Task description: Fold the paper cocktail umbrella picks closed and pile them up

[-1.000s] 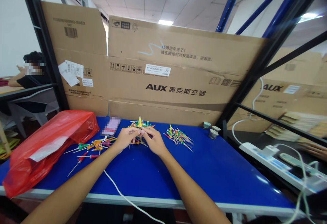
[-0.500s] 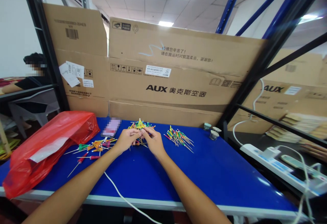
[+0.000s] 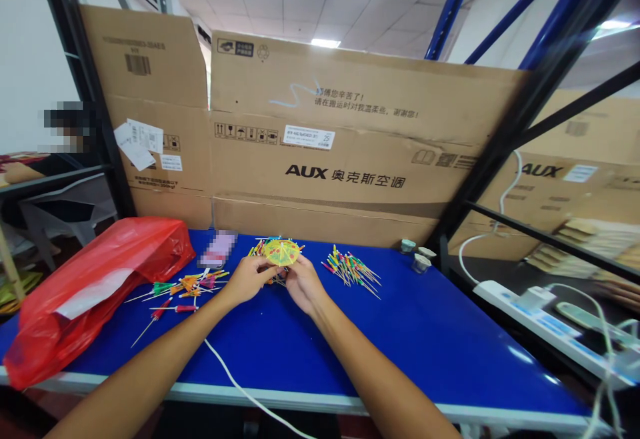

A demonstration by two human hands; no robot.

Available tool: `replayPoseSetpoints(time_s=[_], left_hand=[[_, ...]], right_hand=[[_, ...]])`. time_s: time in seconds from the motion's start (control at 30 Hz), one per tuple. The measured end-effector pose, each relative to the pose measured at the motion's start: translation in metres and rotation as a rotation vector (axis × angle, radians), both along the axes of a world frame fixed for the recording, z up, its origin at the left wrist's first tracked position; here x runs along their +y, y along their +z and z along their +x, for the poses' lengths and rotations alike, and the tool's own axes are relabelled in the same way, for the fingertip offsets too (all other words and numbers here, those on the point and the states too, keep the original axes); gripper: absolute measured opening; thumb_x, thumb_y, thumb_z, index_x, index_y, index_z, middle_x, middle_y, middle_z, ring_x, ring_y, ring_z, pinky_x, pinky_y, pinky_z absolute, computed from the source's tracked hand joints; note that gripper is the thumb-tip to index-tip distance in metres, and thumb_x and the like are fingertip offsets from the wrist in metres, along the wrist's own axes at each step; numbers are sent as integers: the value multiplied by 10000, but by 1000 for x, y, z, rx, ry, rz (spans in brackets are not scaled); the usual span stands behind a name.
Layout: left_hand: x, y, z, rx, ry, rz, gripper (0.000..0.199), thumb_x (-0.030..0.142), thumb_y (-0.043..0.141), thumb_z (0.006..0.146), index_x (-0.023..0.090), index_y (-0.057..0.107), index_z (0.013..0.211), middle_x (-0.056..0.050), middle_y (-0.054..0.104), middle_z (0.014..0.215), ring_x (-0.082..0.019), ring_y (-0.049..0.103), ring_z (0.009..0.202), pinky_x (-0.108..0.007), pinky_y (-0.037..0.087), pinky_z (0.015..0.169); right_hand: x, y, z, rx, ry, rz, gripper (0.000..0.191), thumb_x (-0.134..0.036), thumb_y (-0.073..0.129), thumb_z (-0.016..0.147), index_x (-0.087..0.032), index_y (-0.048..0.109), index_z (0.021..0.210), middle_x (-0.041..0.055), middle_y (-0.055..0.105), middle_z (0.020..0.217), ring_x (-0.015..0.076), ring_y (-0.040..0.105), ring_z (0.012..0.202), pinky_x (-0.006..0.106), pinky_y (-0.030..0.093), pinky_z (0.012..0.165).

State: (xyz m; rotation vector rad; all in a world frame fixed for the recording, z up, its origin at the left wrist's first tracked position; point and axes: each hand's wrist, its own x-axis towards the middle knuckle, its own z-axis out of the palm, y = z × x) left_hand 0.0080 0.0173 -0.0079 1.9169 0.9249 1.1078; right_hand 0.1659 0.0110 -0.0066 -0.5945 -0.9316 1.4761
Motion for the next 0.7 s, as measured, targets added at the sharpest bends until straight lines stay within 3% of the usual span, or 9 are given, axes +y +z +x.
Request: replayPoseSetpoints(time_s=[0.13,0.23,0.43,0.57,0.7], left_hand=[[-1,1,2,-7,-1,55,323,424,677,820,142,795,926,-25,710,691,-140,539,560,-219,376,540],[-2,1,3,-45,-14,3,317,429,681,815,152,798,915,-25,702,654,-129,516,499,-218,360,497],[0,-1,5,-132,-76,-117,337,440,727,775,144,797,920,-40,689,611,-111,485,429,-213,340,428],[2,-2,5,-176,-72,-116,336,453,694,806,139,794,871,-65,732,692,-114,509,453,-212,352,420],[3,-2,6,-276,-65,-105,318,446,713,790,139,787,831,-91,762,790,-178,640,626,-233,452,513]], right_hand=[[0,0,1,-27,-22,12,297,-268,821,674,-200,747,953,57,745,920,143,577,658,238,404,555],[0,2,2,-66,-27,36,327,-300,809,688,-200,733,990,66,746,906,148,579,633,245,412,546],[0,7,5,-130,-45,98,402,-390,776,718,-200,701,1065,97,743,963,232,659,785,319,499,650],[1,1,5,-136,6,75,282,-356,783,720,-200,694,937,57,722,876,178,608,695,280,454,612],[2,-4,3,-167,19,83,245,-395,772,752,-193,633,747,11,644,712,149,551,648,272,421,626]])
